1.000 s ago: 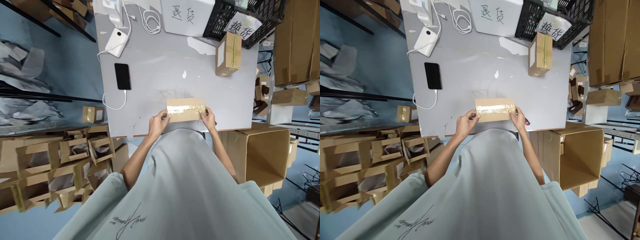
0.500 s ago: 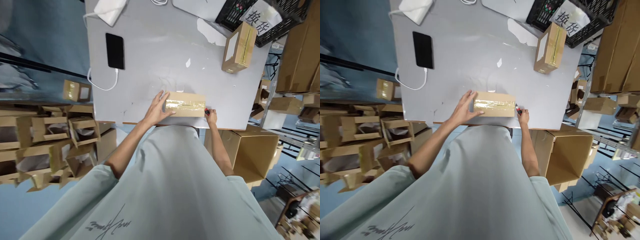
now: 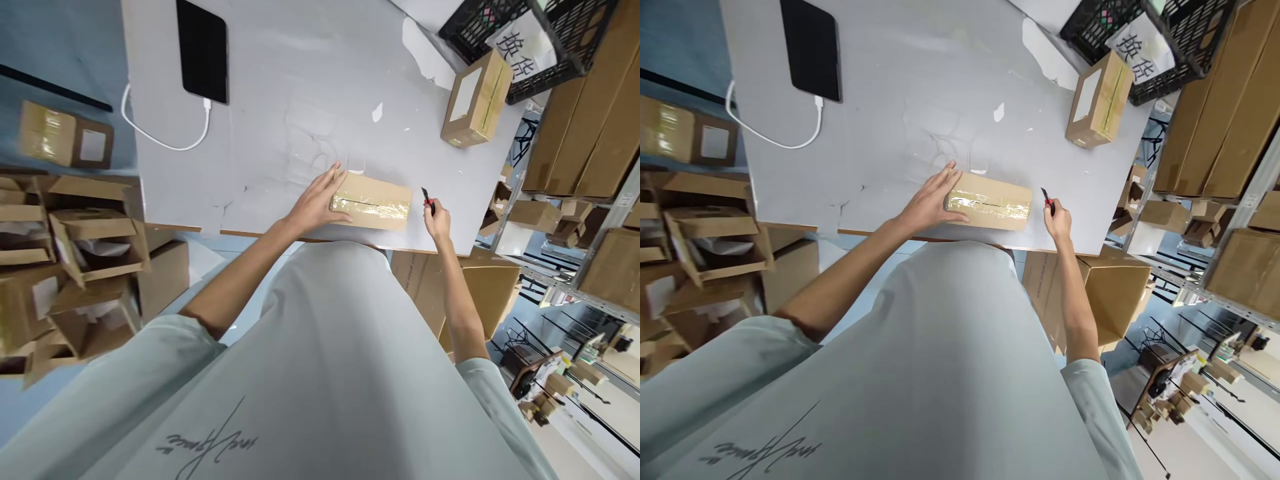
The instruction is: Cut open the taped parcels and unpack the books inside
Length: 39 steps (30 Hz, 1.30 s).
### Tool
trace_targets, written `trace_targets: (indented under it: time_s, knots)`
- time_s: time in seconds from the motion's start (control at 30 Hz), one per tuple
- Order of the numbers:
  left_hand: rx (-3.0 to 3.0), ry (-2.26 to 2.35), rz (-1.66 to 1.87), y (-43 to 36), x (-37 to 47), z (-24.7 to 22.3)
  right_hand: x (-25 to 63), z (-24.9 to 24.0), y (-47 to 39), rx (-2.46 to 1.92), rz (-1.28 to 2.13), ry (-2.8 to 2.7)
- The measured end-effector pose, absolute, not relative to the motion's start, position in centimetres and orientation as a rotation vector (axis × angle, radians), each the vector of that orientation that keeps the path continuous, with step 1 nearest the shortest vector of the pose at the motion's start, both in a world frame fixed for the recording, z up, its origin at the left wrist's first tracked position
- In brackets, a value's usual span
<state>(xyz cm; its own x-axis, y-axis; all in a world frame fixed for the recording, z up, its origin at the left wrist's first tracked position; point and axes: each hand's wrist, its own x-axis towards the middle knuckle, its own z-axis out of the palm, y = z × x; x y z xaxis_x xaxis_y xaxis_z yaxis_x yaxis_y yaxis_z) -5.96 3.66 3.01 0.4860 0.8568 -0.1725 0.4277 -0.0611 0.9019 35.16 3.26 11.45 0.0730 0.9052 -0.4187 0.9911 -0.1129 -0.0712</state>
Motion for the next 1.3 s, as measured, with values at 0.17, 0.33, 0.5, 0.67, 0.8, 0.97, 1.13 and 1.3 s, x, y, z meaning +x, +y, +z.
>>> trace_targets:
  time_s: [0.17, 0.33, 0.5, 0.67, 0.8, 0.97, 1.13, 1.3]
  knots:
    - [1.628, 1.079, 0.556, 3.9, -5.7, 2.4, 28.7, 14.8, 6.6, 1.832, -0.43, 1.954]
    - [1.548, 1.054, 0.595, 3.9, -5.6, 1.7, 20.1, 15.7, 7.9, 1.327, -0.592, 2.019]
    - [1.468, 1.031, 0.6, 4.0, -5.5, 1.3, 16.1, 16.2, 8.6, 1.186, -0.602, 1.981]
    - [1.439, 1.01, 0.631, 4.0, -5.3, 1.1, 15.6, 16.7, 8.7, 1.152, -0.563, 1.95]
    - [1.455, 1.008, 0.645, 4.0, -5.3, 1.2, 15.3, 16.8, 8.7, 1.14, -0.54, 1.947]
    - [1.448, 0.994, 0.665, 4.0, -5.2, 1.2, 14.7, 17.2, 8.8, 1.101, -0.544, 1.956]
    - [1.443, 0.985, 0.694, 4.0, -5.0, 0.8, 13.8, 17.7, 8.8, 1.114, -0.533, 1.932]
    - [1.444, 0.987, 0.686, 4.0, -5.0, 0.9, 13.6, 17.9, 8.7, 1.119, -0.528, 1.919]
